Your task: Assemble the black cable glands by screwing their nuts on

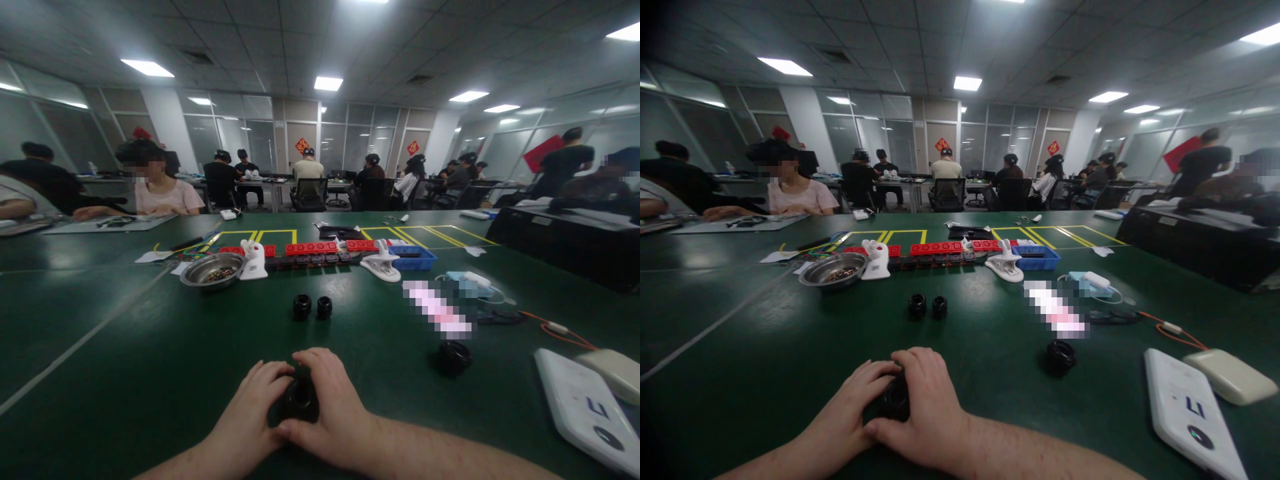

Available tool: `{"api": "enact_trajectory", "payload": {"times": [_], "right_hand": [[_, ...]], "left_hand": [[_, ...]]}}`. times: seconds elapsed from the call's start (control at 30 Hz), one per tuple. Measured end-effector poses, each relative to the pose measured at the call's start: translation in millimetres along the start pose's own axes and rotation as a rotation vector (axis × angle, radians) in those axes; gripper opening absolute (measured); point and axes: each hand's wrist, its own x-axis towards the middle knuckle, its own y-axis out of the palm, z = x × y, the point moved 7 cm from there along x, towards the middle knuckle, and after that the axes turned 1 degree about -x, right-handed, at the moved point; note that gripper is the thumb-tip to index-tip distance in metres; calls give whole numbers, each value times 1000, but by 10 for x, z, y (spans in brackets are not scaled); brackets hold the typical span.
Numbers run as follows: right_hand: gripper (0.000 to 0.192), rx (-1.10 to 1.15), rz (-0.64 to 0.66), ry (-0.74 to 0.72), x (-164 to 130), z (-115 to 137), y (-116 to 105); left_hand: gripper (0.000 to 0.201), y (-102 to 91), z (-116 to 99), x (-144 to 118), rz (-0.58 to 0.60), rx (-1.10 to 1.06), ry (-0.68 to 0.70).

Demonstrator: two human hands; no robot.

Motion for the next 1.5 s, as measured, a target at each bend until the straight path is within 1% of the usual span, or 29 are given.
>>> {"api": "enact_trajectory", "payload": {"times": [0.07, 0.13, 0.23, 0.3, 0.43, 0.5, 0.57, 0.63, 0.73, 0.8, 0.87, 1.0, 1.13, 1.2, 1.23, 1.3, 1.37, 1.5], "right_hand": [[47, 4, 14, 26, 2, -22, 16], [42, 24, 38, -11, 0, 7, 35], [51, 61, 72, -116, -10, 98, 53], [54, 73, 70, -134, -12, 121, 51], [52, 50, -1, -30, 10, 36, 15], [48, 28, -16, 24, 19, -22, 12], [41, 19, -19, 38, 24, -50, 14], [35, 30, -19, 7, 25, -40, 17], [40, 70, 1, -81, 17, 23, 24], [45, 91, 13, -105, 9, 48, 24], [48, 95, 1, -81, 7, 42, 7], [48, 49, -22, -3, 11, 0, -12], [41, 23, -7, 26, 19, -28, 7], [37, 33, 0, -4, 22, -13, 10], [38, 45, 7, -39, 22, 11, 12], [45, 77, 32, -120, 17, 73, 16], [50, 104, 44, -160, 11, 109, 10], [49, 91, 9, -90, 15, 62, -17]], "left_hand": [[38, -6, -17, -1, -17, -3, 0], [39, -5, -26, -1, -31, -5, 0], [40, 6, -8, 2, -32, -2, -5], [38, 14, 15, 4, -32, -1, -2], [38, 22, 35, 1, -32, 4, 23], [38, 20, 27, -2, -30, 3, 26], [36, 9, 11, -3, -34, -4, 21], [36, 3, -12, -2, -31, -10, 24], [36, -2, -23, 0, -32, -3, 18], [36, -4, -16, -2, -35, 4, 8], [36, -4, -12, -5, -31, 6, 3], [37, -11, -23, -13, -18, -1, 4], [35, -38, -49, -16, -30, -11, 0], [36, -36, -54, -12, -23, -17, -4], [37, -32, -49, -9, -19, -18, -10], [38, -17, -30, -2, -11, -15, -18], [37, 0, -11, 6, -9, -11, -9], [37, 12, 7, 8, -17, 2, 18]]}}
